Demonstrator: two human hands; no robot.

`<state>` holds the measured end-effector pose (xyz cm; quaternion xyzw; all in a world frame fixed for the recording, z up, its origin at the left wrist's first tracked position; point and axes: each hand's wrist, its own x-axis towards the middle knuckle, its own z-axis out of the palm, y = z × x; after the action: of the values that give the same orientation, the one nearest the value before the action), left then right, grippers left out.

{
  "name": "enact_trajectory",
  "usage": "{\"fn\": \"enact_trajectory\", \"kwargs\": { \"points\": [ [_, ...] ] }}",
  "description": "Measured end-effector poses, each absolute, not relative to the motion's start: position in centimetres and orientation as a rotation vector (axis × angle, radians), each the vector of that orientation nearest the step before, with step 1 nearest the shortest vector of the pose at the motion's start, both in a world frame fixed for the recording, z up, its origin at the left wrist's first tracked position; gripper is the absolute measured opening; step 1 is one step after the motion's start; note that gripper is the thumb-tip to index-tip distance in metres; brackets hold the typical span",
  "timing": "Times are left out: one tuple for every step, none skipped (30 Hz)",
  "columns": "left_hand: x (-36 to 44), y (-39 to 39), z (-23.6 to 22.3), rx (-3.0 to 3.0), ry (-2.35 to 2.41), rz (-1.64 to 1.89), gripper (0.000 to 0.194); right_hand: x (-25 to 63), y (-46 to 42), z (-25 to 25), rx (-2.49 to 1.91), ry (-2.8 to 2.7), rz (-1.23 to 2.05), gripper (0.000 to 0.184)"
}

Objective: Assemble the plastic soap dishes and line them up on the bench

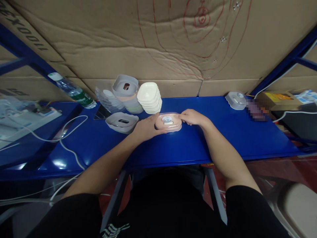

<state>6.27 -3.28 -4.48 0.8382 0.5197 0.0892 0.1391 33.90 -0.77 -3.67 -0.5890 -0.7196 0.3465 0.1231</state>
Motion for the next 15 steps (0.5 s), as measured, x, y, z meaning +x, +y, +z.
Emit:
{"fn": "enact_trajectory", "kwargs": {
  "points": [
    [6.3,-3.3,-4.5,2.424,1.507,0.257,0.100,33.9,-0.9,-3.5,-1.730,-2.119,0.870,0.051],
    [6.3,-3.3,-4.4,2.425,1.507,0.255,0.100,33.8,-1.0,-3.3,-1.721,-2.134,0.705,0.046],
    [6.3,-3.3,-4.3,2.429,1.505,0.251,0.100,33.7,-1.1,-3.2,-1.678,-2.144,0.534,0.041],
    [6.3,-3.3,-4.3,2.436,1.503,0.244,0.100,33.4,-1.2,-3.1,-1.591,-2.163,0.390,0.036],
    [6.3,-3.3,-4.2,2.448,1.498,0.231,0.100,33.1,-1.4,-3.1,-1.470,-2.194,0.290,0.033],
    [6.3,-3.4,-4.1,2.464,1.489,0.214,0.099,32.7,-1.5,-3.1,-1.331,-2.237,0.241,0.032],
    [6.3,-3.4,-4.0,2.485,1.475,0.193,0.097,32.2,-1.7,-3.3,-1.191,-2.289,0.236,0.034],
    [6.4,-3.5,-4.0,2.509,1.463,0.169,0.096,31.7,-1.9,-3.5,-1.067,-2.340,0.262,0.035],
    [6.4,-3.6,-4.0,2.535,1.459,0.142,0.095,31.2,-2.0,-3.7,-0.971,-2.385,0.307,0.036],
    [6.5,-3.7,-4.0,2.560,1.468,0.113,0.095,30.8,-2.1,-3.9,-0.906,-2.416,0.356,0.037],
    [6.7,-3.8,-4.0,2.585,1.489,0.083,0.094,30.6,-2.1,-4.0,-0.871,-2.430,0.401,0.037],
    [6.8,-4.0,-4.1,2.611,1.516,0.059,0.092,30.5,-2.1,-4.1,-0.857,-2.436,0.443,0.038],
    [6.9,-4.1,-4.1,2.637,1.542,0.042,0.088,30.7,-1.9,-4.2,-0.867,-2.432,0.479,0.039],
    [7.0,-4.2,-4.1,2.662,1.560,0.033,0.081,31.2,-1.7,-4.2,-0.901,-2.419,0.508,0.041],
    [7.1,-4.3,-4.0,2.687,1.561,0.034,0.074,31.9,-1.5,-4.2,-0.952,-2.400,0.530,0.042]
  ]
}}
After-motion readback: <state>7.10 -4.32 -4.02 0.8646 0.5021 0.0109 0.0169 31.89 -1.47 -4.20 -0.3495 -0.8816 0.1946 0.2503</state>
